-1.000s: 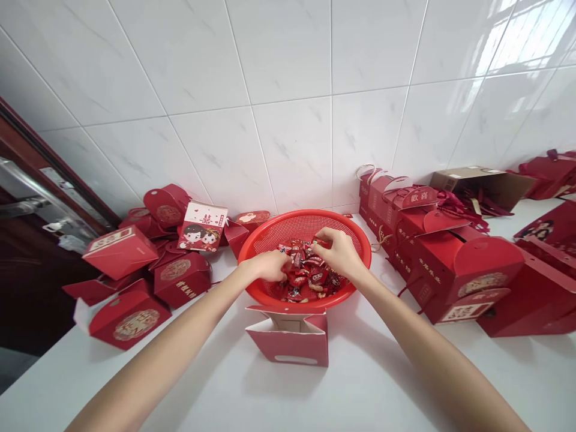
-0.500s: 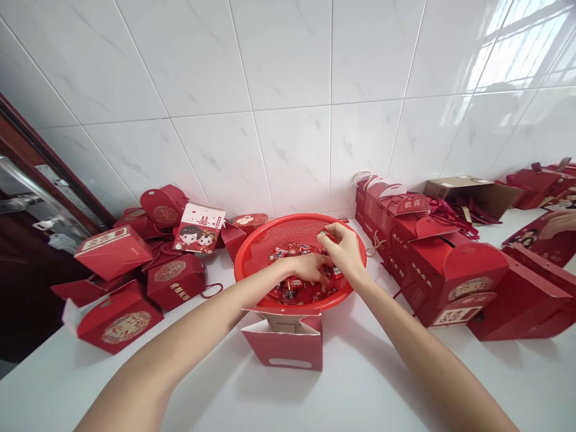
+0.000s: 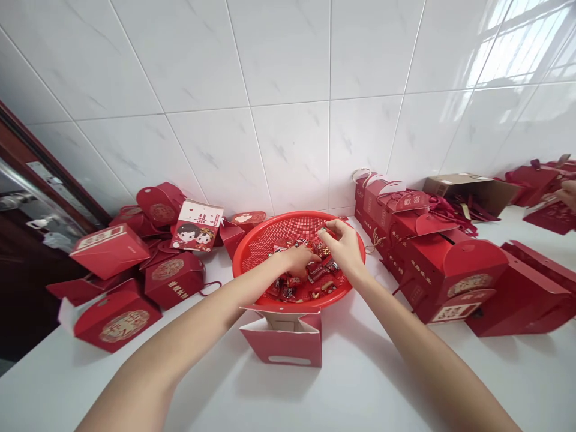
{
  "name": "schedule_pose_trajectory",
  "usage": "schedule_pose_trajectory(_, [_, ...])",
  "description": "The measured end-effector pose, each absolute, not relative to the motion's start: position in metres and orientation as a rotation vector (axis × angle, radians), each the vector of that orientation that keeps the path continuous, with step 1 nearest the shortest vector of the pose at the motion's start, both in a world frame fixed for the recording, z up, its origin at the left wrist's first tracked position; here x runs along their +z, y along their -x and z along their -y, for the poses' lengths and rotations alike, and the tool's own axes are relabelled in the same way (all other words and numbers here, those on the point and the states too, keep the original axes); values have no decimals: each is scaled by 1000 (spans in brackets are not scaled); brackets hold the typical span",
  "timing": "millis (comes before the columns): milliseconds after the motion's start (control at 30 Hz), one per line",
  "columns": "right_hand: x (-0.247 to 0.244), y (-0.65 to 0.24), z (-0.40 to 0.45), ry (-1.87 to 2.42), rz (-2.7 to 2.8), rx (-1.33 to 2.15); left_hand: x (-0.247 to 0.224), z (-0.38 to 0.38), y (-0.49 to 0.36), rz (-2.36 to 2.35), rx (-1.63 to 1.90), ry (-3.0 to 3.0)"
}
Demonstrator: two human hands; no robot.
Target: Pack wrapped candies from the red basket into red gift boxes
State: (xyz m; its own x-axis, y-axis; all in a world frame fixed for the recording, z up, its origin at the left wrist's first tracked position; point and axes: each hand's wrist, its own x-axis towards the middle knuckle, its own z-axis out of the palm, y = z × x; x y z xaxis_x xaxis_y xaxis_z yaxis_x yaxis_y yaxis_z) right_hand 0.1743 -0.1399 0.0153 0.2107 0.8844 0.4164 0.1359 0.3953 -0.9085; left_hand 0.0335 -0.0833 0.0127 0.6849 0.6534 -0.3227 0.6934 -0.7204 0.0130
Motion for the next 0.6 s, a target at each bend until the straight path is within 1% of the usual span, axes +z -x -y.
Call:
schedule_pose_trajectory(167, [14, -175, 139, 1076, 1282, 688, 17, 90, -37, -1172, -583, -2737])
schedule_pose_trajectory(333, [13, -175, 138, 1064, 1284, 700, 26, 93, -32, -1218, -467, -2598])
schedule_pose_trajectory(433, [12, -175, 138, 1050, 1273, 718, 30, 90, -23, -1193, -319, -2503])
schedule_pose_trajectory(600, [12, -175, 136, 1044, 1285, 744, 32, 85, -7, -1165, 193, -2281])
